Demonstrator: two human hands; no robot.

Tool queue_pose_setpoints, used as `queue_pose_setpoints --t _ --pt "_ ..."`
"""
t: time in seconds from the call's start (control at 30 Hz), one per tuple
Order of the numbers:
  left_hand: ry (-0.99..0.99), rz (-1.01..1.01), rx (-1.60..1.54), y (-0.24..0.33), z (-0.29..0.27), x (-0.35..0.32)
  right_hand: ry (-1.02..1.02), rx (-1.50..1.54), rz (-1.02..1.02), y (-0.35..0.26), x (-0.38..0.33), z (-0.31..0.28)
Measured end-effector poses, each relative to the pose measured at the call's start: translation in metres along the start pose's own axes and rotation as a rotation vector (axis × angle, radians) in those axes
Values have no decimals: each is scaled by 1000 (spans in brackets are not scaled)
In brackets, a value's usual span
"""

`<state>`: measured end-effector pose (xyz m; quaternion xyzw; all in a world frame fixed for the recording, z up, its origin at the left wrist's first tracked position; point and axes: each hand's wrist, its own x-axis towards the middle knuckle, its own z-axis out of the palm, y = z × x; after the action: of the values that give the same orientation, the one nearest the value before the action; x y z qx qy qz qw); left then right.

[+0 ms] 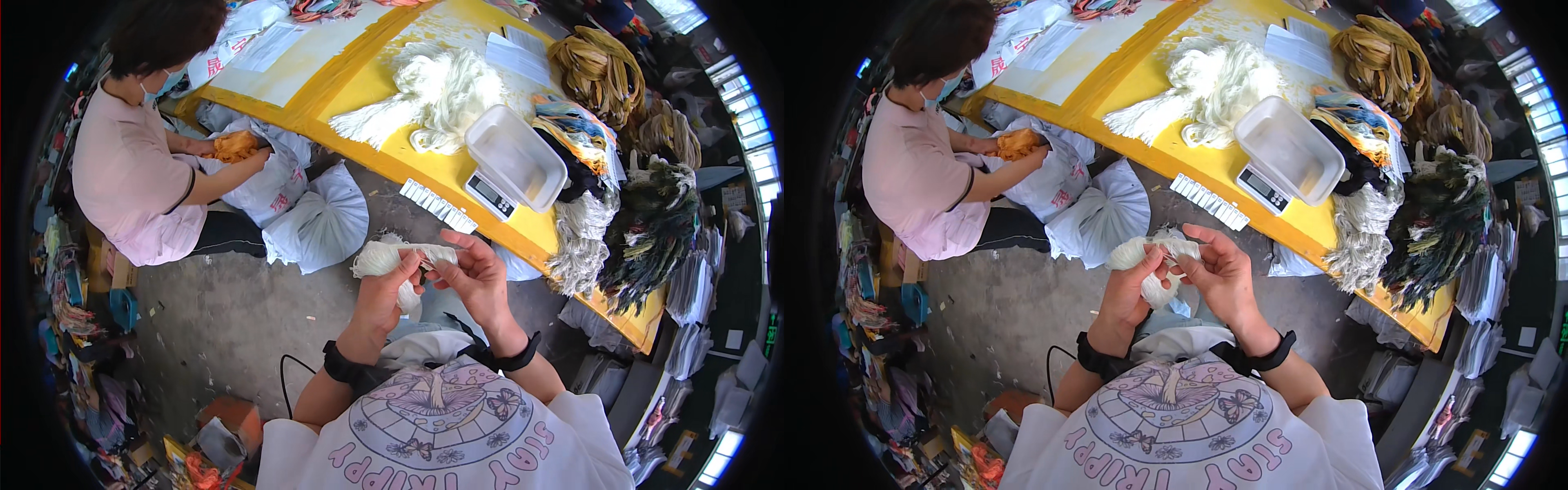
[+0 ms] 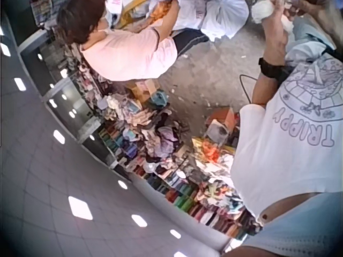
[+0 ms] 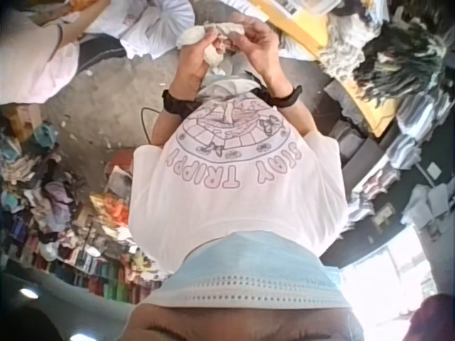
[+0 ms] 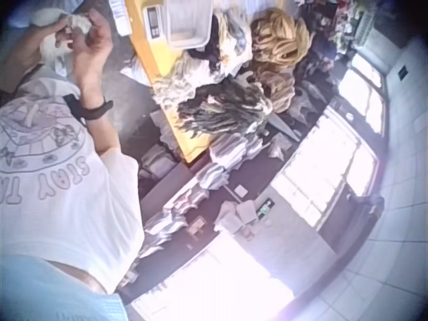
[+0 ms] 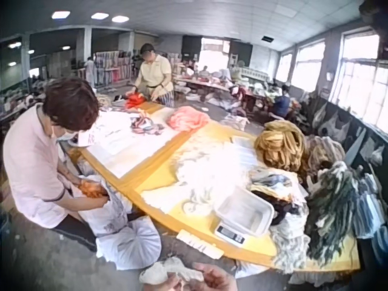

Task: The person weighs bundles of white yarn on a digital scale, removes them, and ties a small paper tag from a row on the table onto each bundle. This process is repeated for several bundles of yarn.

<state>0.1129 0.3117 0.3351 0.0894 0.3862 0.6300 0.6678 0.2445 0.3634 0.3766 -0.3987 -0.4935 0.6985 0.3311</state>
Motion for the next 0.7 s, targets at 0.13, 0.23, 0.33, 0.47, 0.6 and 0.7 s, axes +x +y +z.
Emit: queue_pose_setpoints --t 0.13,0.23,0.33,0.47,0.6,0.7 --pt "51 -33 -4 3 1 -2 -28 -33 -45 1 2 4" --pt "41 -30 60 7 3 -4 -44 -89 -92 3 4 7" --pt "69 -7 40 8 4 -3 -42 -135 -84 4 4 11" --pt "77 22 16 7 1 -2 -30 -119 -34 2 7 10" --pt "84 39 37 4 -4 1 -14 -64 45 -2 12 13" --pt "54 98 133 5 -7 3 -1 -85 48 -2 17 17"
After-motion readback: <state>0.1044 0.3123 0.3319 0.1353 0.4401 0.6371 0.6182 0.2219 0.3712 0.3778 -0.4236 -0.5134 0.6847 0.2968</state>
